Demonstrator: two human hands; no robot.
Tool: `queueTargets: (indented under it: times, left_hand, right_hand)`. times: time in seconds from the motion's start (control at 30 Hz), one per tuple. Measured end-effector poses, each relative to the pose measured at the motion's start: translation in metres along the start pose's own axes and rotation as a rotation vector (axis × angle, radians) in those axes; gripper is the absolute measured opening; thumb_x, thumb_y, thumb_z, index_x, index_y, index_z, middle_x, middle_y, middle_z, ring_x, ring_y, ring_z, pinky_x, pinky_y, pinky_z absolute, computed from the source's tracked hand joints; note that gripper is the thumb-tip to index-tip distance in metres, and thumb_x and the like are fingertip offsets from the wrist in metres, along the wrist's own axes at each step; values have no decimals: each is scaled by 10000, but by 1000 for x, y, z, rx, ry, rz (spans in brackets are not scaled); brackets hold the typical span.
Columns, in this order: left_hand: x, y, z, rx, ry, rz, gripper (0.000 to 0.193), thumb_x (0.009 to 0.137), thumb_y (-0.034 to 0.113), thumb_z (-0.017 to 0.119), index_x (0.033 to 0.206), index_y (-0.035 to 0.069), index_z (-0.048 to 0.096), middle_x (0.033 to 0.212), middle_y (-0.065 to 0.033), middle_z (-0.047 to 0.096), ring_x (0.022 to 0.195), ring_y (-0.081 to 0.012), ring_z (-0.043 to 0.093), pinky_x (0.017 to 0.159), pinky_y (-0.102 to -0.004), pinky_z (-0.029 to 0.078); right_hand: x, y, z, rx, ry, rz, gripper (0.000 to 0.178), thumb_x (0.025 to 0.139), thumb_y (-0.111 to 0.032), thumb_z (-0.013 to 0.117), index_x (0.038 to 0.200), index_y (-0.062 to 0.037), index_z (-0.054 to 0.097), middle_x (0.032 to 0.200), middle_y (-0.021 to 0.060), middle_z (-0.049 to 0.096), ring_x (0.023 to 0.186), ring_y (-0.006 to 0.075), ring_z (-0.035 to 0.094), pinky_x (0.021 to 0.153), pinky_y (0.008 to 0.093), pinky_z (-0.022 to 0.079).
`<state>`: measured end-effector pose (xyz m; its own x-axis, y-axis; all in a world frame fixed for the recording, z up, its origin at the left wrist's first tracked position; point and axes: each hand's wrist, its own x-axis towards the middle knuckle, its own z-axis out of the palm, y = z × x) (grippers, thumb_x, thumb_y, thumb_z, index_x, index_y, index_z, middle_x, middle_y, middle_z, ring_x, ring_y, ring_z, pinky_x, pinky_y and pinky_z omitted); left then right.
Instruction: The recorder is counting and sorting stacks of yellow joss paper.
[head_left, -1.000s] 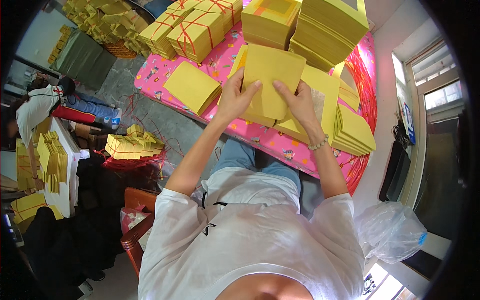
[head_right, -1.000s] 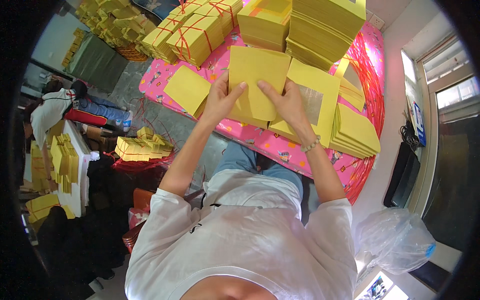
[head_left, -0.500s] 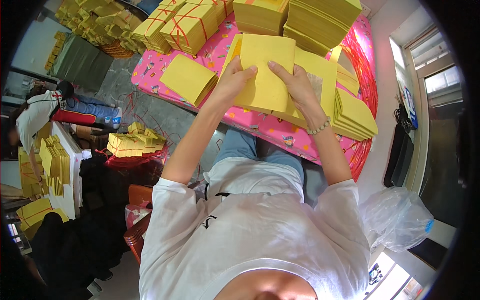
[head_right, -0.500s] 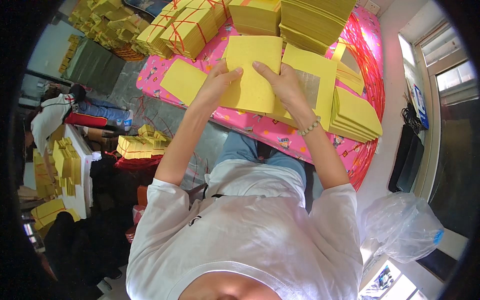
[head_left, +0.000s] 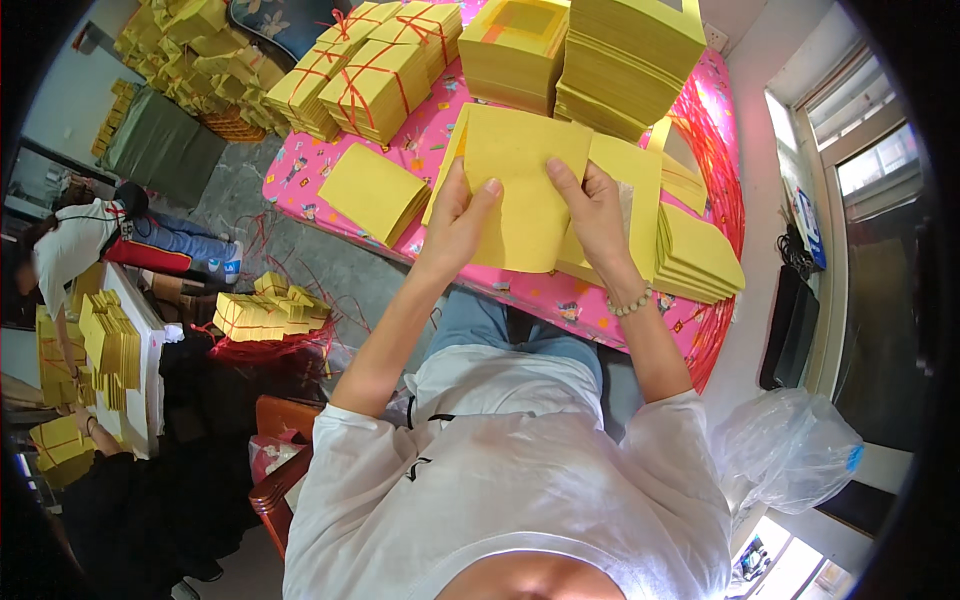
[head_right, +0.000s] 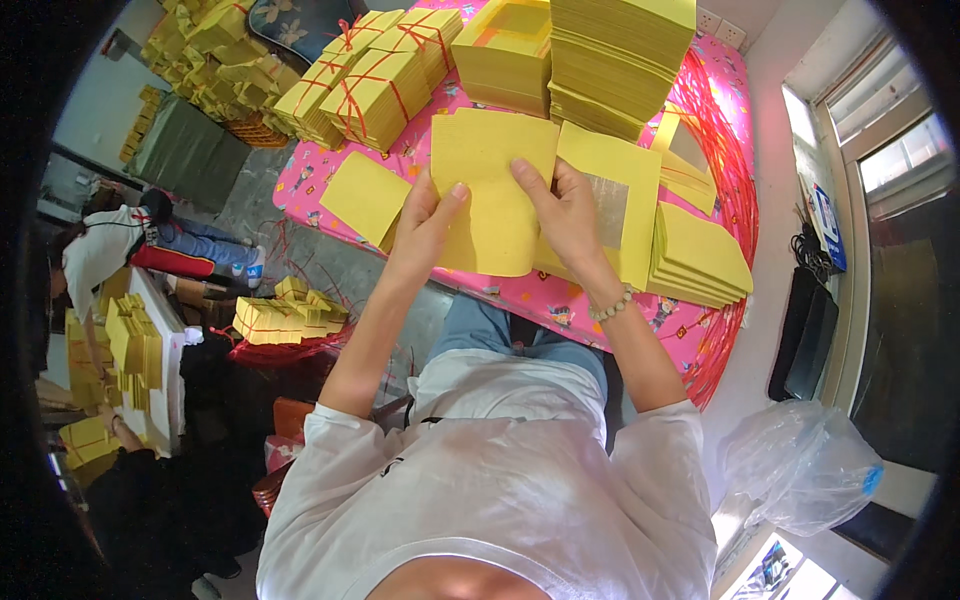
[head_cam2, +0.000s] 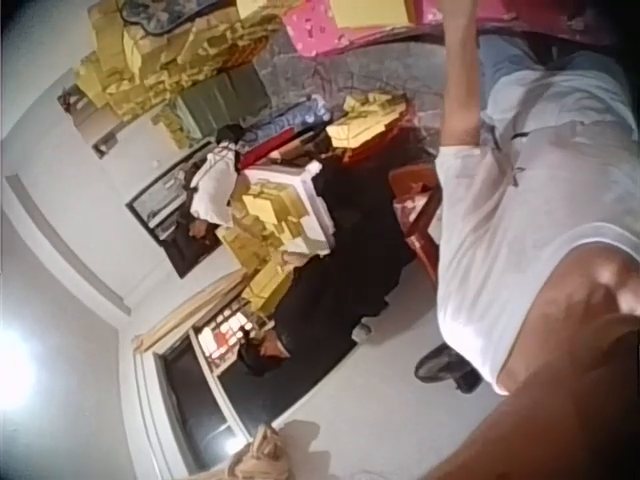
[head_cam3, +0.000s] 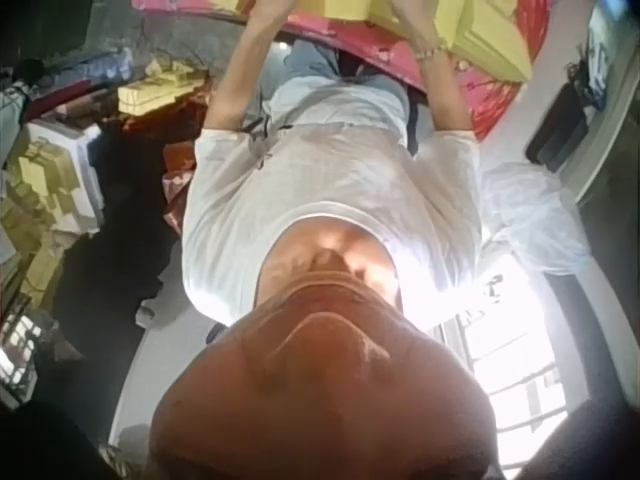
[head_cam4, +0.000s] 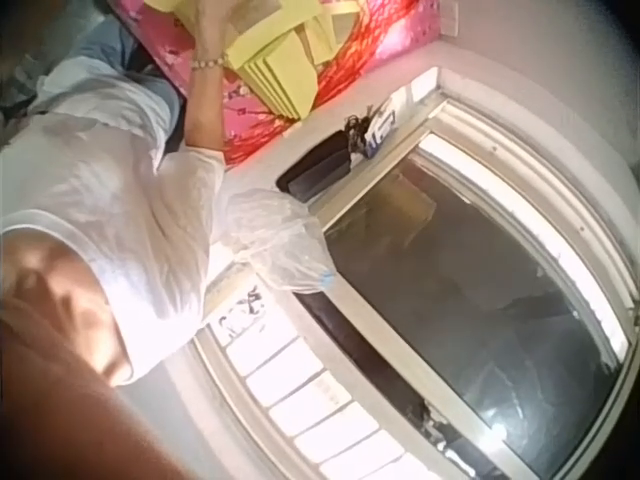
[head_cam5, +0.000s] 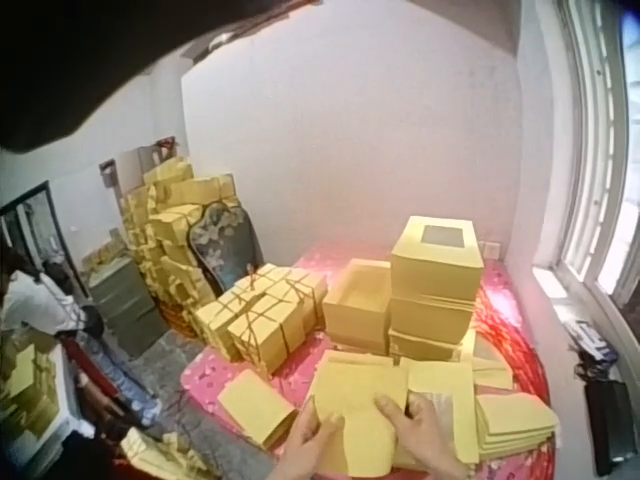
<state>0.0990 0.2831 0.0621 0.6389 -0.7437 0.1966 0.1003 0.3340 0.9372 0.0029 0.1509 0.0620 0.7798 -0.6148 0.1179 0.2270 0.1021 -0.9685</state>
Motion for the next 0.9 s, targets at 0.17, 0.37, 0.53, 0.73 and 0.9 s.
queueTargets:
  times: [0.17, 0.37, 0.53, 0.73, 0.9]
  left_hand:
    - [-7, -2, -6, 17, 49, -63, 424, 947, 85, 506, 1350, 28, 386, 1276, -69, 533, 1173, -133, 492, 979, -284, 384]
    - [-10, 4, -11, 33, 25, -118, 383, 938, 62, 506, 1308, 16, 419, 1226, -70, 558, 1117, -119, 523, 947, -278, 407]
    - [-11, -2, -23, -9, 40, -158, 400, 926, 56, 517, 1313, 22, 420, 1218, -65, 568, 1096, -121, 542, 931, -275, 421]
    - [-16, -4, -30, -36, 35, -262, 394, 925, 54, 513, 1311, 26, 436, 1222, -66, 573, 1096, -120, 545, 928, -274, 423]
    - [-19, -2, -36, -25, 47, -242, 375, 930, 64, 512, 1299, 30, 455, 1198, -65, 590, 1081, -119, 554, 929, -273, 421]
  right_hand:
    - [1, -1, -3, -121, -34, 41, 283, 922, -202, 613, 1102, 15, 624, 978, 47, 672, 834, 67, 603, 727, 217, 488]
    - [5, -3, -2, 16, 1, -66, 271, 927, -188, 600, 1108, 13, 623, 979, 34, 672, 836, 54, 597, 737, 211, 484]
    - [-1, 3, -15, -181, -167, 211, 288, 915, -244, 619, 1036, 15, 653, 870, 17, 682, 713, 48, 598, 621, 208, 490]
    - [-7, 5, -10, -240, -140, 189, 302, 916, -278, 616, 942, 16, 678, 761, 27, 672, 613, 50, 588, 533, 195, 478]
    - [-17, 2, -7, -217, -248, 349, 319, 898, -289, 640, 917, 28, 671, 738, 30, 668, 609, 46, 587, 526, 190, 478]
